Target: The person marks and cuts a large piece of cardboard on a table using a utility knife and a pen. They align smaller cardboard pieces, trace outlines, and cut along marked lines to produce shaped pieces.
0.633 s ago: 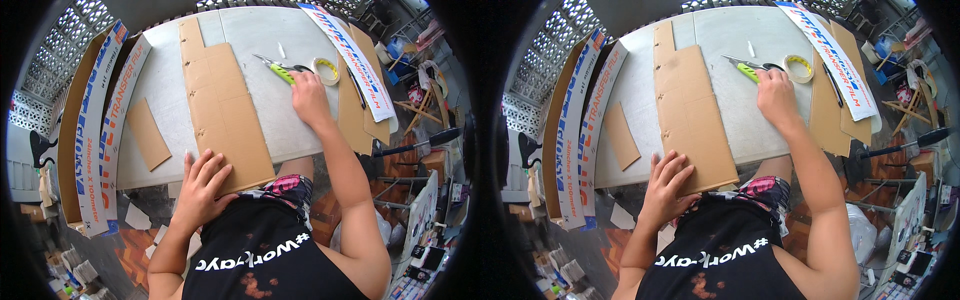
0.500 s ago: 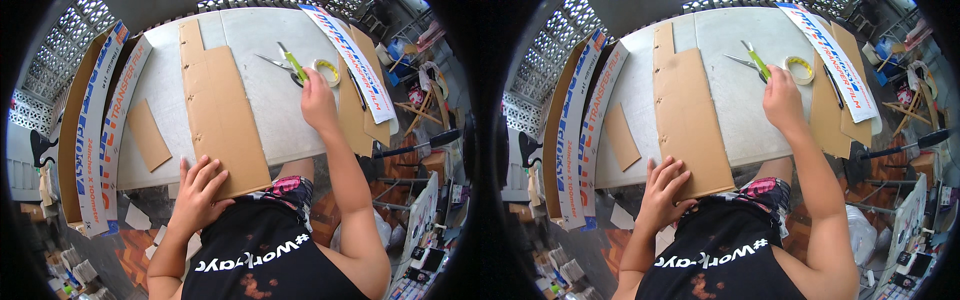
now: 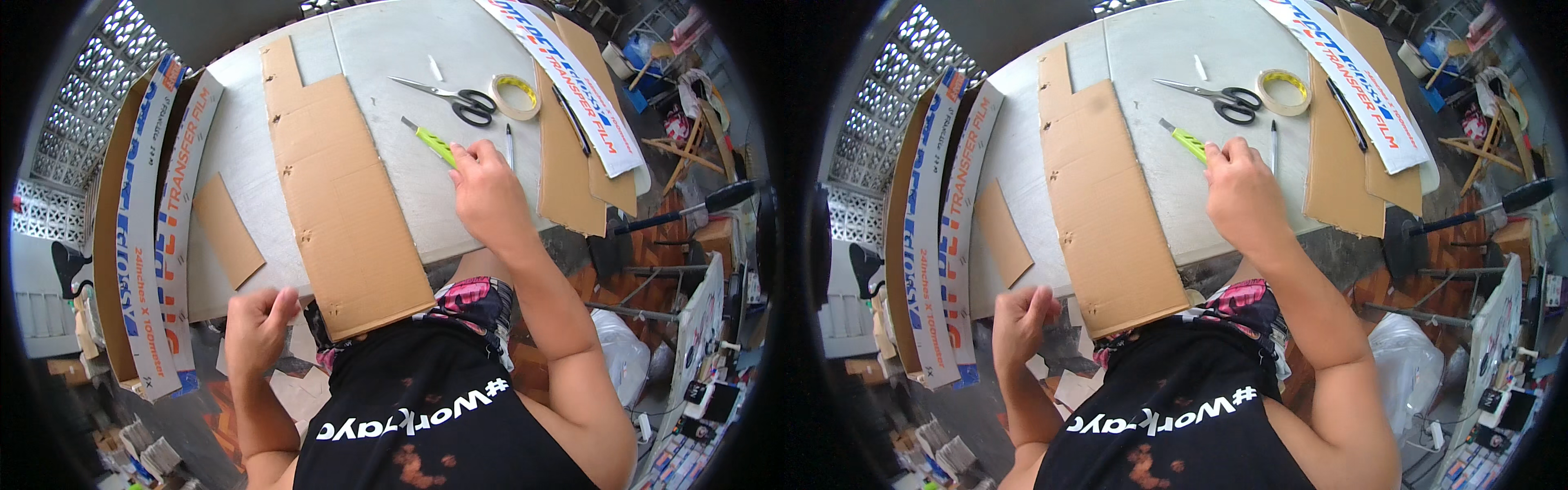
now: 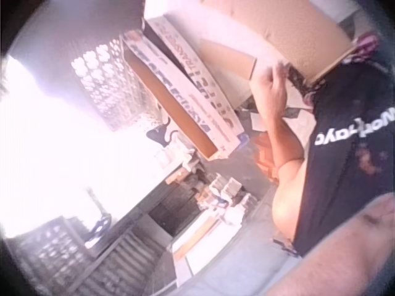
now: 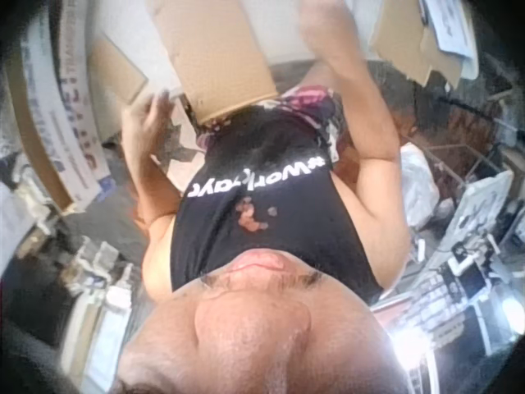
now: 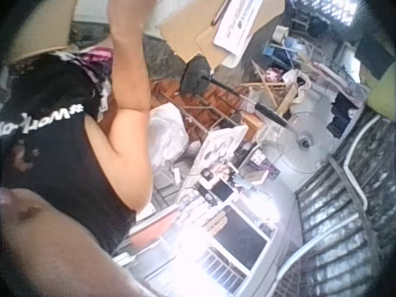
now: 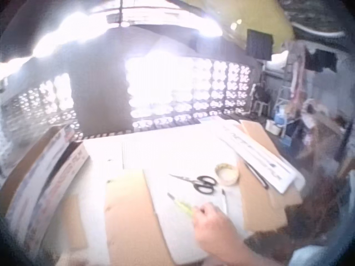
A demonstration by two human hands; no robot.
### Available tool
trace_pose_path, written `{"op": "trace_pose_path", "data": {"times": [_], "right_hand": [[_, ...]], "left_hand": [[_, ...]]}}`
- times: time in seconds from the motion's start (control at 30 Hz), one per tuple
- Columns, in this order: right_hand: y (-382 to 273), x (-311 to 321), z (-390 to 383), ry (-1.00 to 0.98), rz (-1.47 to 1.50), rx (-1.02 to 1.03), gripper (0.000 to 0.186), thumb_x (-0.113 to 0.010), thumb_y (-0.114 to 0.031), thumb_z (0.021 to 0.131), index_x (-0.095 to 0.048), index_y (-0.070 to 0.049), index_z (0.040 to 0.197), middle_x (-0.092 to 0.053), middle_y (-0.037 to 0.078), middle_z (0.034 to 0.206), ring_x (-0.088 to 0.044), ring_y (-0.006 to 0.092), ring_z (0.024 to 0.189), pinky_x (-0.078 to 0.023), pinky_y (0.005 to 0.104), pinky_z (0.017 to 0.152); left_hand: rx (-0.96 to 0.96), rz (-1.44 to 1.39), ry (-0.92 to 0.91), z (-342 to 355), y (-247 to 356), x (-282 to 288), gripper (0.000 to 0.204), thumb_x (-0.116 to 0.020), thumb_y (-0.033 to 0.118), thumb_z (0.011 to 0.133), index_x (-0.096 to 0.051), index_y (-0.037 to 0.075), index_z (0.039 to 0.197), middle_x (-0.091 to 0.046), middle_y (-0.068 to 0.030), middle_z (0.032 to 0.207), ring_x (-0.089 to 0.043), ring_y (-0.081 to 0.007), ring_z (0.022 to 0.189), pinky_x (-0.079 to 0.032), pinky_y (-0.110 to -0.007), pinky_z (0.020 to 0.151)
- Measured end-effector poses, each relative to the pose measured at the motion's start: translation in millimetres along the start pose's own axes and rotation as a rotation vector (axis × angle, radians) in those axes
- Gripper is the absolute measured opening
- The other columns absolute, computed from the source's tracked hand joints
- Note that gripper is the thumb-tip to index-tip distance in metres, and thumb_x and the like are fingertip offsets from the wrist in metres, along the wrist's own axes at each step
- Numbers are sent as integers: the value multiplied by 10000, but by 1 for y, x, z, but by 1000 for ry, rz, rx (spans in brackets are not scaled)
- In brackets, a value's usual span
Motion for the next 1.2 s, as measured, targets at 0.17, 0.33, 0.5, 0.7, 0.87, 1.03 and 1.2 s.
{"op": "trace_pose_path", "data": {"times": [0.17,0.33,0.5,0.7,0.87,1.03,1.2], "right_hand": [[-10,-1,3,-33,47,-18,359,-620,-93,970,-629,47,1300,-630,224,1035,-680,413,958,-556,495,840],[-14,-5,2,-135,139,-150,383,-562,-92,983,-619,-7,1352,-628,241,1023,-684,418,961,-559,506,836],[-13,-11,9,-42,-128,0,421,-510,-92,984,-640,-85,1384,-624,233,969,-680,425,985,-548,513,853],[-24,-3,16,120,270,-125,343,-659,-243,971,-719,-46,1244,-699,249,976,-706,395,923,-556,458,815],[-20,-45,27,-181,714,-446,305,-753,-308,929,-753,-3,934,-716,173,709,-717,353,680,-565,435,679],[-27,-32,30,-164,484,-297,276,-765,-266,925,-720,-4,853,-692,159,674,-694,311,631,-528,446,617],[-7,-31,30,-28,881,-395,272,-729,-228,994,-672,-17,831,-629,7,654,-486,58,528,-385,271,478]], "left_hand": [[221,-503,-145,-16,-50,-70,453,-638,371,1065,-696,-77,1044,-738,-118,824,-697,-165,686,-579,-304,626],[242,-832,-408,-19,-27,-109,397,-634,296,1068,-674,-95,1126,-749,-152,895,-753,-226,741,-637,-348,651],[143,-851,-443,-19,-28,-109,402,-659,254,1051,-646,-106,1227,-759,-190,973,-768,-253,799,-640,-352,689],[166,-1088,-659,-32,-23,-115,402,-661,239,1043,-644,-103,1253,-750,-224,1057,-767,-300,856,-629,-381,798],[135,-1143,-694,-45,-10,-125,409,-636,225,1054,-615,-111,1285,-727,-244,1137,-752,-322,932,-635,-423,816],[229,-1007,-590,-45,-17,-127,433,-625,235,1062,-590,-115,1316,-720,-239,1164,-746,-325,952,-637,-437,833],[193,-1205,-603,-48,-20,-136,388,-615,213,1068,-613,-103,1293,-719,-246,1166,-744,-334,973,-639,-449,844]]}}
Point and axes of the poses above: each hand's wrist, its own z-axis towards the middle knuckle, its own x-axis out of the back of the hand, y = z × x, the point moved 9 cm from there along z, towards the middle knuckle
